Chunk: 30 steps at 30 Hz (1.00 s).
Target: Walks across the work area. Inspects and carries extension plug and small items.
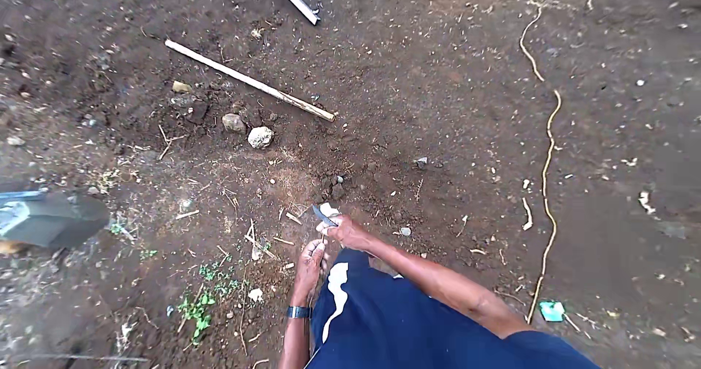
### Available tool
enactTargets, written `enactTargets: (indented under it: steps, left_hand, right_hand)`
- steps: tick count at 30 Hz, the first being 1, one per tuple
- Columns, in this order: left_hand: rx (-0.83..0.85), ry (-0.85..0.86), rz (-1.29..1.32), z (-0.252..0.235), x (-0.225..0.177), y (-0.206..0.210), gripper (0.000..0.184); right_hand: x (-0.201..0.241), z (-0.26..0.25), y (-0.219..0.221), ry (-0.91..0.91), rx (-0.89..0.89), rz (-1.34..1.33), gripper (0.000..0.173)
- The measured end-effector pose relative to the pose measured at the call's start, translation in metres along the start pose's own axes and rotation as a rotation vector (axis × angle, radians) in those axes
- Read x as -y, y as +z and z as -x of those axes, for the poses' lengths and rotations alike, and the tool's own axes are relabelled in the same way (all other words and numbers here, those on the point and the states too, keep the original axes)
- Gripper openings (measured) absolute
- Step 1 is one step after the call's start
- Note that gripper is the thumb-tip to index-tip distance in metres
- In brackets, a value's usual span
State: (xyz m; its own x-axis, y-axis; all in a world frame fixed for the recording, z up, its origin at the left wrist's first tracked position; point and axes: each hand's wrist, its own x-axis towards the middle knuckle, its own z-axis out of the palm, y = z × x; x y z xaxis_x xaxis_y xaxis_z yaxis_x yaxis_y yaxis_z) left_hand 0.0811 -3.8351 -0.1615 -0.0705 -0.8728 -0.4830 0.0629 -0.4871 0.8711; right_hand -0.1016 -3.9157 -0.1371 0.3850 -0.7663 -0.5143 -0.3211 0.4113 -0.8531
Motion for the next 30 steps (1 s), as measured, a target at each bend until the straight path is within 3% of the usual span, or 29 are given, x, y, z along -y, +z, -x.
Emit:
enactTargets:
  steps: [2,5,8,11,15,18,23,30]
  left_hand:
    - [-0.037,-0.057,0.027,-0.076,-0.025,0.009,0.031]
    - [-0.119,-0.153,0.052,-0.164,-0.086,0.017,0.031]
    - [-0.218,-0.22,0.048,-0.257,-0.142,0.033,0.031]
    - [-0.297,-0.271,0.014,-0.362,-0.177,0.053,0.032]
    - [-0.365,-0.298,-0.002,-0.511,-0.23,0.103,0.03]
    - [-0.375,-0.259,-0.004,-0.613,-0.313,0.159,0.031]
    - [-0.462,-0.185,0.056,-0.752,-0.463,0.221,0.03]
    - [-0.486,-0.043,0.056,-0.851,-0.654,0.253,0.03]
  right_hand:
    - [0.016,-0.048,-0.072,0.029,0.011,0.125,0.027]
    - [0.046,-0.075,-0.174,0.079,-0.106,0.046,0.026]
    - [0.078,-0.087,-0.288,0.121,-0.303,-0.141,0.028]
    - [0.074,-0.126,-0.401,0.162,-0.541,-0.213,0.029]
    - [0.06,-0.212,-0.545,0.302,-0.796,-0.218,0.029]
    - [0.084,-0.282,-0.649,0.38,-0.853,-0.229,0.029]
    - [0.181,-0.366,-0.79,0.483,-0.727,-0.256,0.034]
    - [0.363,-0.484,-0.94,0.277,-0.616,-0.069,0.031]
